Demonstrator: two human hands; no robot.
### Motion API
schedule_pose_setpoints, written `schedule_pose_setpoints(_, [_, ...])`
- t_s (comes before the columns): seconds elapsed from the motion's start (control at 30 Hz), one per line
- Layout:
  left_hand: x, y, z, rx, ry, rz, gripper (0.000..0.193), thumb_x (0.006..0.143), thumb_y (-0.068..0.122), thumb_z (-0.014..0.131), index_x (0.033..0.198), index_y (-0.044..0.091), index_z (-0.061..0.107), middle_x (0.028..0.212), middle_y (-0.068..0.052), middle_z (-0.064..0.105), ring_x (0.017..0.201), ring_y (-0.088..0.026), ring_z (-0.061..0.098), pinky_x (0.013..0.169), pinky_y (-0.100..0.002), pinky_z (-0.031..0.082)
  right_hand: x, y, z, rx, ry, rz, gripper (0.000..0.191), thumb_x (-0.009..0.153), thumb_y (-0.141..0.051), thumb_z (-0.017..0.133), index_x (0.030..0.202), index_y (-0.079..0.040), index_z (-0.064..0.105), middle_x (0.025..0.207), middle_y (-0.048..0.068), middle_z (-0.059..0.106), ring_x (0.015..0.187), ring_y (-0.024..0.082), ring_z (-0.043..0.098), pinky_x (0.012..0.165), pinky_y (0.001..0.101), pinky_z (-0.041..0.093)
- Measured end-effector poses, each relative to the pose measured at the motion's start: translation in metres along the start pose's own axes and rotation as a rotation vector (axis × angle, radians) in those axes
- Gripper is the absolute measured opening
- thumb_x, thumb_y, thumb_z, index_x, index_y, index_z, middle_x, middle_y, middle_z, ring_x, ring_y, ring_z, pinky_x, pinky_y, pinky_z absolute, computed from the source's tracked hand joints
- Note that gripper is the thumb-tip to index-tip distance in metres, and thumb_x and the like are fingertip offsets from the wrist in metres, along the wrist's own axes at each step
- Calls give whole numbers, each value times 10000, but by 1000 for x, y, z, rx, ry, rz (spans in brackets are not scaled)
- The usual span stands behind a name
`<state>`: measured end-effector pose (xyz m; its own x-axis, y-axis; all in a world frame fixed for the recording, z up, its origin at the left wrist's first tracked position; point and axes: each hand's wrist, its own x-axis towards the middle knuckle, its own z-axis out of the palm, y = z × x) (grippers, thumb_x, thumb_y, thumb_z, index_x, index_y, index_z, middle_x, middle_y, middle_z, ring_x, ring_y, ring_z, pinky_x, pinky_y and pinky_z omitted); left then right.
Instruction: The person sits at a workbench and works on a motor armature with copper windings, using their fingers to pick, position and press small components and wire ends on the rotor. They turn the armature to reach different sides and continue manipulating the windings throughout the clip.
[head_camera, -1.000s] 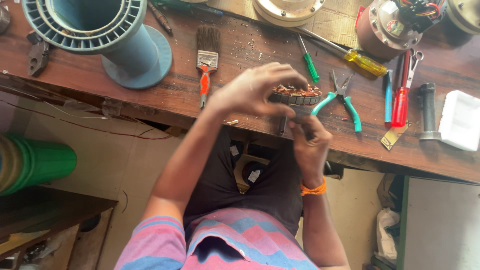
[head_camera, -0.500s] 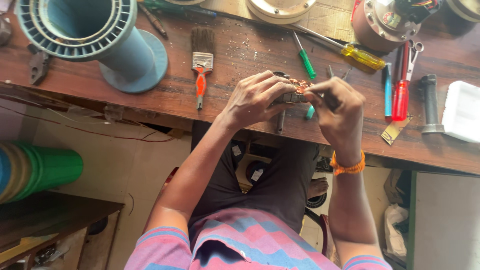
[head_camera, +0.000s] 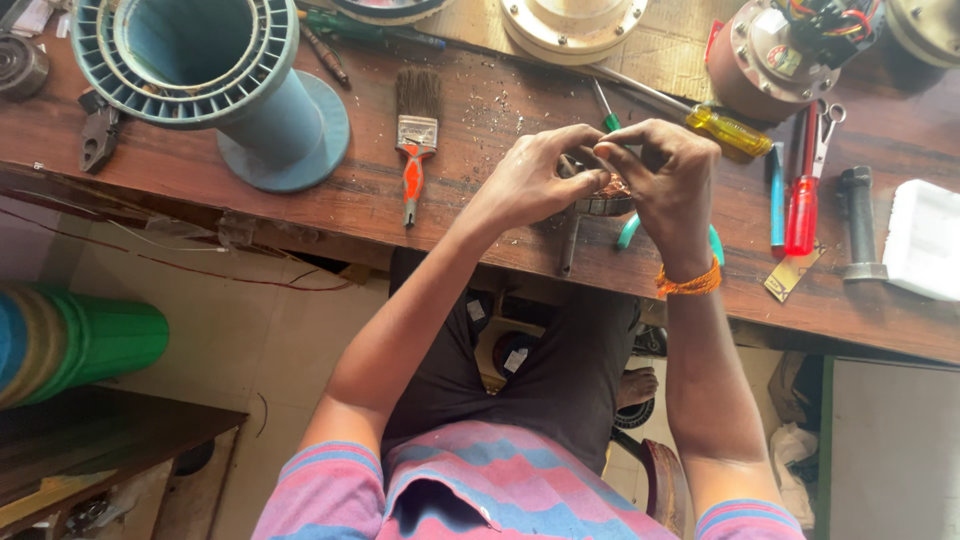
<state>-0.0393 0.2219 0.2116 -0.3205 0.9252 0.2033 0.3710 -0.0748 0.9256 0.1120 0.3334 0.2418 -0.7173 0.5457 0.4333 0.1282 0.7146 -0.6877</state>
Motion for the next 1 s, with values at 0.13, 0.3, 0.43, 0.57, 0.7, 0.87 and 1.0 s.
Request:
schedule_pose_setpoints(0.13, [13,-13,-11,-115,-242,55,261,949,273,737,1151,110,717,991,-27,782,904,-111,749,799,-303,611,-11,-19,-2,-61,41,-20,114,956,-93,840,1011,-19,774,802,76,688,645,110,559,605,295,431])
schedule_pose_setpoints(0.3, [15,-29,-44,-313,-487,211,239,966,198,743,1165,66,719,1050,-18,743,988,-112,681,911,-305,580,-51,-42,9,-91,12,-132,133,946,-98,807,1003,-30,708,903,105,713,767,162,644,690,309,480])
schedule_pose_setpoints(0.43, [24,-23,-55,-72,-534,315,207,943,184,737,1105,55,734,1021,-31,729,931,-165,689,845,-329,564,-69,-48,25,-82,43,66,135,945,-91,800,994,-34,687,792,98,689,627,147,635,608,306,470])
schedule_pose_setpoints(0.57, [26,-15,-53,46,-524,415,196,952,179,706,1093,47,739,1020,-61,709,922,-201,686,835,-354,558,-78,-45,34,-101,82,130,117,939,-74,801,986,-37,700,685,101,622,557,167,561,566,323,425])
schedule_pose_setpoints(0.7, [21,-14,-54,1,-500,391,315,960,329,683,1087,44,730,1039,-69,703,970,-205,696,853,-358,565,-92,-35,44,-14,107,55,93,941,-35,760,1005,-31,692,740,72,641,600,90,557,583,279,434])
schedule_pose_setpoints(0.87, [1,-15,-50,7,-404,399,494,947,507,694,1110,41,678,1090,-74,694,1078,-235,690,947,-391,542,-105,-8,53,135,195,263,88,945,-11,787,949,-15,698,676,-18,540,623,29,425,565,253,335])
schedule_pose_setpoints(1.0, [-27,-11,-37,212,-177,511,567,893,471,791,1205,37,601,1186,-101,641,1176,-307,581,1022,-441,487,-113,10,54,312,267,353,77,944,-4,768,952,-15,692,775,-77,594,701,-3,462,625,222,363])
